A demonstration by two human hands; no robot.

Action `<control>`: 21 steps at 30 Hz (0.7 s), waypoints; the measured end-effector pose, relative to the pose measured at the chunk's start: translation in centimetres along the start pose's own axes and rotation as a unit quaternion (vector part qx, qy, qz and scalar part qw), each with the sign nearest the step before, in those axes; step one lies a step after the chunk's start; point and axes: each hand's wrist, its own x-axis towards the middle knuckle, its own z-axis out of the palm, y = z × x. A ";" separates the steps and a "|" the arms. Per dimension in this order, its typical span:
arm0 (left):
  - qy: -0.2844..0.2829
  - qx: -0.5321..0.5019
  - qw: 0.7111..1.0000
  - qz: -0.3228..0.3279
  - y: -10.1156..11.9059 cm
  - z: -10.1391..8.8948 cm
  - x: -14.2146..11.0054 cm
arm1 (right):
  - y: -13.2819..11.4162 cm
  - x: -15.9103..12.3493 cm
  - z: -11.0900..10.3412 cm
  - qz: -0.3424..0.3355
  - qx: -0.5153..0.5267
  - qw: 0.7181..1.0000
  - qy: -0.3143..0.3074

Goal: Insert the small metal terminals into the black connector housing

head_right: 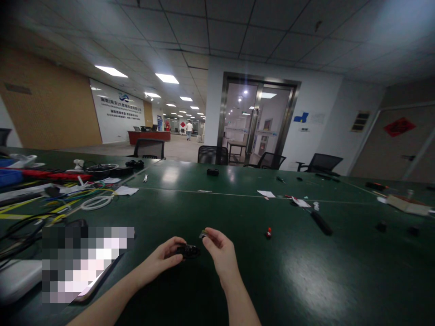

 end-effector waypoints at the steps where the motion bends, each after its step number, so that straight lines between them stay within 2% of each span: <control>1: -0.001 0.000 1.000 0.000 0.0 0.0 0.0 | 0.0 -0.1 0.1 0.000 -0.013 1.000 -0.011; 11: -0.008 0.008 1.000 0.002 0.5 0.1 -0.2 | -0.8 -1.0 1.1 -0.013 -0.149 0.985 -0.084; 16: -0.001 0.012 1.000 0.003 0.3 0.1 -0.1 | -0.9 -1.1 1.3 -0.051 -0.233 0.966 -0.104; 21: 0.005 0.000 1.000 0.003 0.1 0.1 0.1 | -0.4 -0.7 1.1 -0.067 -0.258 0.955 -0.129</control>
